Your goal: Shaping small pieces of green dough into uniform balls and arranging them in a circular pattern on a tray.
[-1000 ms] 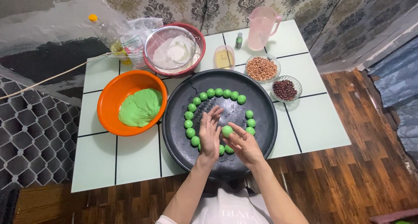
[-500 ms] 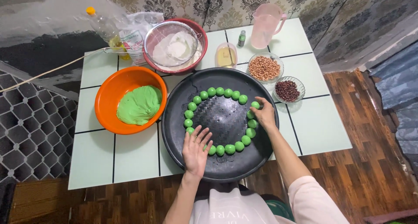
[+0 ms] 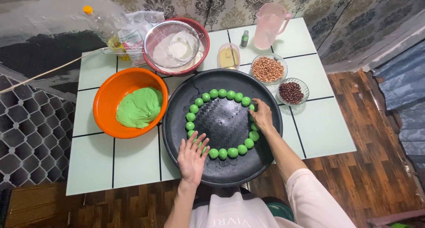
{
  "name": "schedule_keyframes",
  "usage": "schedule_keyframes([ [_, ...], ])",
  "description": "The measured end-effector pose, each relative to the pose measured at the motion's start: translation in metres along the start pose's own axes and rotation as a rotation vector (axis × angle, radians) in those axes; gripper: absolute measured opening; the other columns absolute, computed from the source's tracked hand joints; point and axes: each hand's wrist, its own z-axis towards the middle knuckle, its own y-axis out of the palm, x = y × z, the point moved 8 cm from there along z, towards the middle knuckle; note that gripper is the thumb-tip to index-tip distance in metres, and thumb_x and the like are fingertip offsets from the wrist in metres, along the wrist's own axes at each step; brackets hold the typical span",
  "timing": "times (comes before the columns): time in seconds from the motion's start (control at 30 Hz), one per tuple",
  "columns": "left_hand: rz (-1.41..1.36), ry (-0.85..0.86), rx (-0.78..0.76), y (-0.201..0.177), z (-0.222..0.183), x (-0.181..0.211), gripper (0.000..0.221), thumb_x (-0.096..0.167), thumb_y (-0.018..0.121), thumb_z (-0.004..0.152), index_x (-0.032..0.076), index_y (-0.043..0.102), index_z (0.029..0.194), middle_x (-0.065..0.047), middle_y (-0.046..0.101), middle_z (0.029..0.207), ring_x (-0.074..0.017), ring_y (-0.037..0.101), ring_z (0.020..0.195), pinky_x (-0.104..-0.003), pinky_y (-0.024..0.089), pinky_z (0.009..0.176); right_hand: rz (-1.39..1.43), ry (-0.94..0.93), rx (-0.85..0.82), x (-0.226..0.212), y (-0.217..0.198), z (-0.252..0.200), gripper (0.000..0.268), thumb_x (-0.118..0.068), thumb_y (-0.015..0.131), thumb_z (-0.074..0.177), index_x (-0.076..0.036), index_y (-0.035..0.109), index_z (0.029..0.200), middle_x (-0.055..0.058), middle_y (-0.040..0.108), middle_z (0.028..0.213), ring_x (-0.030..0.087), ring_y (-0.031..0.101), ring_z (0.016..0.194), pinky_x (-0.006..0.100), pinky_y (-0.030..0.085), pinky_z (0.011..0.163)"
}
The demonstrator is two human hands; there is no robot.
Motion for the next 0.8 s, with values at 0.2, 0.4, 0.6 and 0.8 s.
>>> schedule_keyframes([
  [0.2, 0.023, -0.012, 0.015, -0.001, -0.003, -0.001, 0.062, 0.052, 0.046, 0.098, 0.013, 0.053, 0.146, -0.017, 0.06, 0.141, -0.0301, 0.058, 0.127, -0.042, 0.048, 0.103, 0.008, -0.107, 0.031, -0.019, -0.007, -0.013, 0.057, -0.016, 0.084, 0.077, -0.017, 0.065, 0.13, 0.017, 0.069, 0.115, 0.041, 0.064, 0.113, 0.053, 0.053, 0.097],
  [0.4, 0.016, -0.019, 0.022, -0.004, -0.001, -0.004, 0.062, 0.052, 0.047, 0.098, 0.013, 0.052, 0.146, -0.016, 0.059, 0.14, -0.0297, 0.058, 0.127, -0.042, 0.047, 0.104, 0.054, -0.054, 0.104, -0.01, -0.011, -0.005, 0.045, -0.034, 0.084, 0.081, -0.017, 0.071, 0.121, 0.013, 0.068, 0.109, 0.038, 0.065, 0.108, 0.05, 0.053, 0.094],
  [0.6, 0.006, -0.028, 0.029, -0.011, 0.001, -0.009, 0.061, 0.053, 0.048, 0.097, 0.014, 0.055, 0.144, -0.016, 0.061, 0.138, -0.0293, 0.06, 0.124, -0.041, 0.049, 0.1, 0.143, 0.102, 0.092, 0.019, -0.004, 0.008, 0.037, -0.027, 0.083, 0.082, -0.021, 0.074, 0.117, 0.007, 0.075, 0.098, 0.03, 0.071, 0.103, 0.046, 0.055, 0.087],
  [0.8, -0.015, -0.028, 0.052, -0.018, -0.003, -0.006, 0.06, 0.054, 0.05, 0.096, 0.015, 0.056, 0.142, -0.016, 0.062, 0.137, -0.0299, 0.061, 0.123, -0.041, 0.05, 0.099, 0.165, 0.107, 0.01, 0.017, -0.018, 0.005, 0.033, -0.012, 0.057, 0.094, -0.025, 0.076, 0.118, 0.01, 0.075, 0.109, 0.035, 0.068, 0.11, 0.048, 0.054, 0.092],
])
